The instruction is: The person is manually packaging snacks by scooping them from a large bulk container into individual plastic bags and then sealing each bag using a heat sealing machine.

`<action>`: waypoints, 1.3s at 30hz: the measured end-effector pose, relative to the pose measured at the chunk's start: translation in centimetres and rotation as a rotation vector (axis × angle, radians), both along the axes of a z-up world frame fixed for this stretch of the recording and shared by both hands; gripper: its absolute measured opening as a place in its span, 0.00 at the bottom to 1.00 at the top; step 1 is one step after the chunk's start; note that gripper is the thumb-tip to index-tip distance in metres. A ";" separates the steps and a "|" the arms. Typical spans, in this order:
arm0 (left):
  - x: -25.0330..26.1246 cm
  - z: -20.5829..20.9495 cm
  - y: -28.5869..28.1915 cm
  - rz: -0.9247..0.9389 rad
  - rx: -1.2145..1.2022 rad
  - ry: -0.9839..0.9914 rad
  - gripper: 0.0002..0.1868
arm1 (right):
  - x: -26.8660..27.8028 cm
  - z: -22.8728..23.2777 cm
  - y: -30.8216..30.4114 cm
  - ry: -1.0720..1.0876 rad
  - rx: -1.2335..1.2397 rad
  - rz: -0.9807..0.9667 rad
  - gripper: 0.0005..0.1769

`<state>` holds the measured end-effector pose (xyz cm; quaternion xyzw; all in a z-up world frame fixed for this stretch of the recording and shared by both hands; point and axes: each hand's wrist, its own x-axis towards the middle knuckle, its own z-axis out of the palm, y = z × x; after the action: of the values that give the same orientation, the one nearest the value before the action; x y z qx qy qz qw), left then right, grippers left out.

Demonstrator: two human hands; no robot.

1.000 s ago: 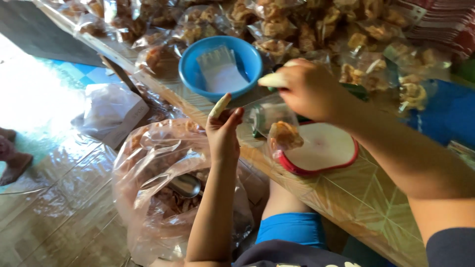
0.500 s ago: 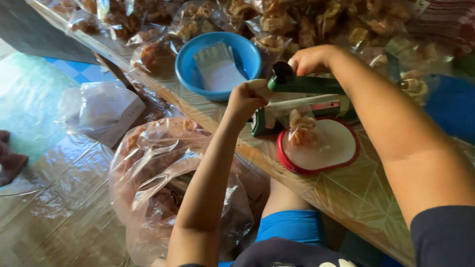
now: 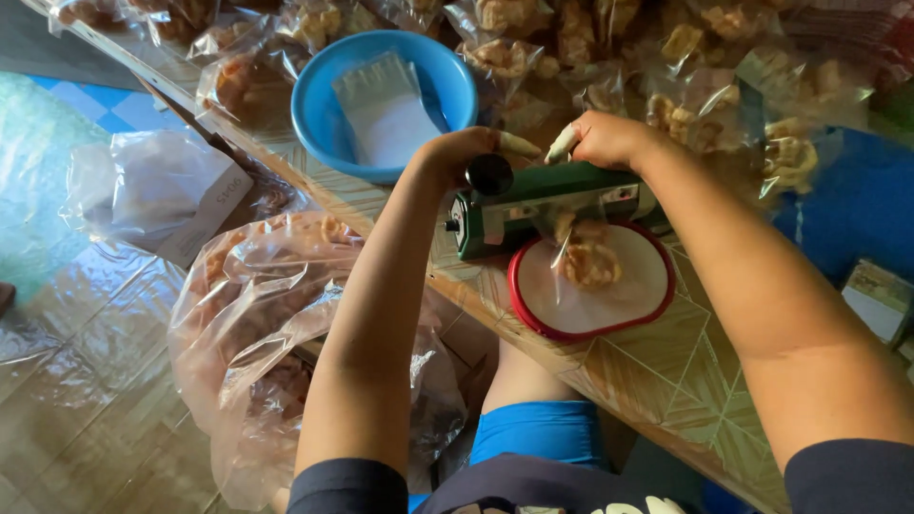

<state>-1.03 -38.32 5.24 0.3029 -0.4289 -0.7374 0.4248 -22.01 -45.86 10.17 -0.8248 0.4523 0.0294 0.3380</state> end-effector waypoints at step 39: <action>-5.5 9.0 3.7 0.584 -0.273 -1.441 0.44 | -6.8 0.4 13.9 -1.070 0.761 -0.253 0.34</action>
<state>-6.54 -34.58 14.26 0.7516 -0.5884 -0.1589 0.2522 -28.82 -32.01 10.61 -0.4896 0.2737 -0.2660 0.7840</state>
